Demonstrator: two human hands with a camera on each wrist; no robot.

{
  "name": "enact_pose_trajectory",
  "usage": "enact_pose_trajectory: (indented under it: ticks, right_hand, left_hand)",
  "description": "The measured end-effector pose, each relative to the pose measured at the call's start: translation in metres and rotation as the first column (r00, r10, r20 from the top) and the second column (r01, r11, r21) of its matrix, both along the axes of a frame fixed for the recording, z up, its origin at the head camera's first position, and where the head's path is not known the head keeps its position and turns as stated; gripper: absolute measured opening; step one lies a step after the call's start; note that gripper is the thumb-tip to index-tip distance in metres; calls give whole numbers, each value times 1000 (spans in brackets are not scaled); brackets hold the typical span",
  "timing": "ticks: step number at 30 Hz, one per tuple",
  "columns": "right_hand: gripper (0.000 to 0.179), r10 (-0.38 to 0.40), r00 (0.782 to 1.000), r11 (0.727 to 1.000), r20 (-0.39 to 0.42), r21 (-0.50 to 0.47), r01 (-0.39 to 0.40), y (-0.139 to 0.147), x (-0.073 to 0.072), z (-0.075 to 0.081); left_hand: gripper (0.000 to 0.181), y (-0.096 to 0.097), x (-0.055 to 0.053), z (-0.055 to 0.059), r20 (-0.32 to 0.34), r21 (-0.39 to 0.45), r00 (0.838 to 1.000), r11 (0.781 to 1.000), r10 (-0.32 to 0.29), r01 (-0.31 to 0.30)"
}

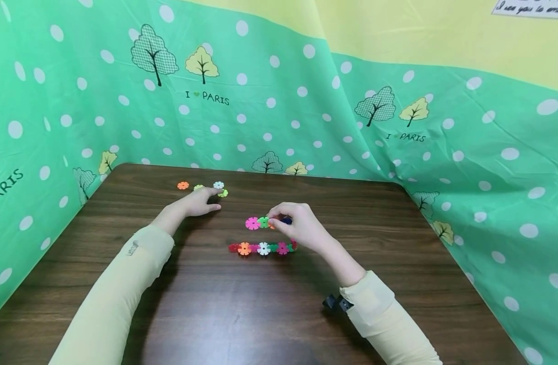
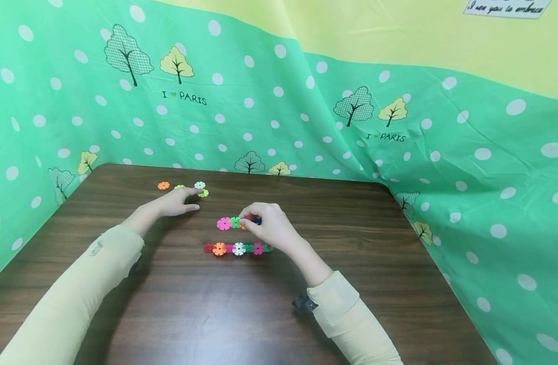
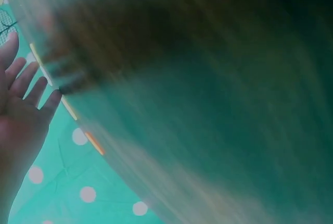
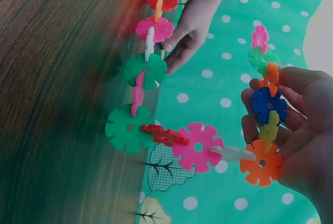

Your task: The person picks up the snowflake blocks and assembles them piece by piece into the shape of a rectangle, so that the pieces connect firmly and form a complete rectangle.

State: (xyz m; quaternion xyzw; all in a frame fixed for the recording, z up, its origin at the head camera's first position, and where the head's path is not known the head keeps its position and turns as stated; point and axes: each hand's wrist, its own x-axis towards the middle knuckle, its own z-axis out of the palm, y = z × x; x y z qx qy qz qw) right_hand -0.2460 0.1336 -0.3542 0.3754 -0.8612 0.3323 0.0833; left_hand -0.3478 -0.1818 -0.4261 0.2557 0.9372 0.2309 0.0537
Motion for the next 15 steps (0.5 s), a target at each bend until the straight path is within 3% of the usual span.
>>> enact_pose_trajectory:
  ticks: [8, 15]
  right_hand:
    - [5, 4, 1000, 1000, -6, -3, -4, 2, 0, -2]
    - [5, -6, 1000, 1000, -4, -4, 6, 3, 1, -1]
  left_hand:
    - [52, 2, 0, -2, -15, -43, 999, 999, 30, -30]
    - [46, -1, 3, -2, -57, -60, 998, 998, 11, -14]
